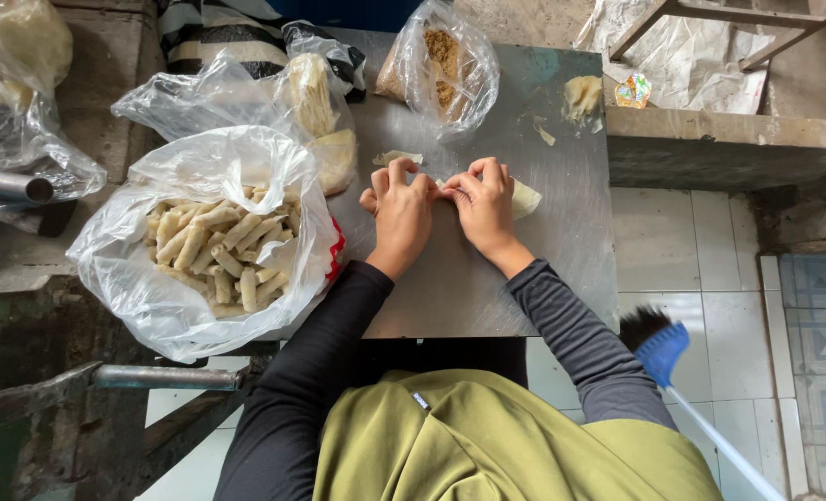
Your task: The person takes thin dough wrapper sheets from the table, spoons brown filling from a plastic bag onto a wrapper, folds the wrapper over the filling, and rolls it into a cylinder, placing finished rolls into a large plastic bag. They also pinch off pieces from a dough ball and flatten wrappers by hand before filling.
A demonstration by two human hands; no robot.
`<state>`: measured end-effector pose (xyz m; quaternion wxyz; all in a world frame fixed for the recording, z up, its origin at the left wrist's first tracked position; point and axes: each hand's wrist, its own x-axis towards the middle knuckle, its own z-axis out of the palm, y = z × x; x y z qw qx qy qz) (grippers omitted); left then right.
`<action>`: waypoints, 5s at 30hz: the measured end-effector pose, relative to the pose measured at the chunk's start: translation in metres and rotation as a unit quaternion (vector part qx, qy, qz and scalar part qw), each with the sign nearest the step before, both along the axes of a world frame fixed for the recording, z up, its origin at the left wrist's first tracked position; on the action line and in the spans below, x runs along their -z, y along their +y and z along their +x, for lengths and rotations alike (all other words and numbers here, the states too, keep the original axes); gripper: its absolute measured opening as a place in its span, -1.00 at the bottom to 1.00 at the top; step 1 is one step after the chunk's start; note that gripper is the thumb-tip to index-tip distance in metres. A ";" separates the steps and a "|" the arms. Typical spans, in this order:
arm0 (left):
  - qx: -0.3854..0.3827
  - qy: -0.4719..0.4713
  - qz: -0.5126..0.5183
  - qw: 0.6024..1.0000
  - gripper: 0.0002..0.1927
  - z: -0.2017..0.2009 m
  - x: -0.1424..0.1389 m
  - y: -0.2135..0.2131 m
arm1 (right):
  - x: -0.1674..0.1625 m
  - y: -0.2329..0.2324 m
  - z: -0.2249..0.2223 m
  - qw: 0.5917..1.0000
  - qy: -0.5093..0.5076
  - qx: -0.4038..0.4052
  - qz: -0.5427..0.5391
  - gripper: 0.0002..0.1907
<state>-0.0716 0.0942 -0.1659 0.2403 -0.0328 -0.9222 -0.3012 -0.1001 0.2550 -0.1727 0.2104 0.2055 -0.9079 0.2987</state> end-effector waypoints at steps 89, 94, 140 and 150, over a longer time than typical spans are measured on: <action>0.077 -0.102 0.319 0.939 -0.80 0.031 -0.019 -0.012 | -0.045 -0.026 -0.149 0.951 -0.051 -0.015 -0.304 -0.83; 0.069 -0.111 0.319 0.938 -0.81 0.032 -0.019 -0.013 | -0.038 -0.019 -0.144 0.905 -0.132 -0.014 -0.405 -0.80; 0.081 -0.104 0.375 0.918 -0.88 0.036 -0.013 -0.005 | -0.049 0.070 0.072 0.989 0.051 -0.138 -0.030 -0.66; 0.088 -0.102 0.364 0.922 -0.87 0.040 -0.014 -0.006 | -0.048 0.060 0.074 0.983 -0.026 -0.123 -0.133 -0.85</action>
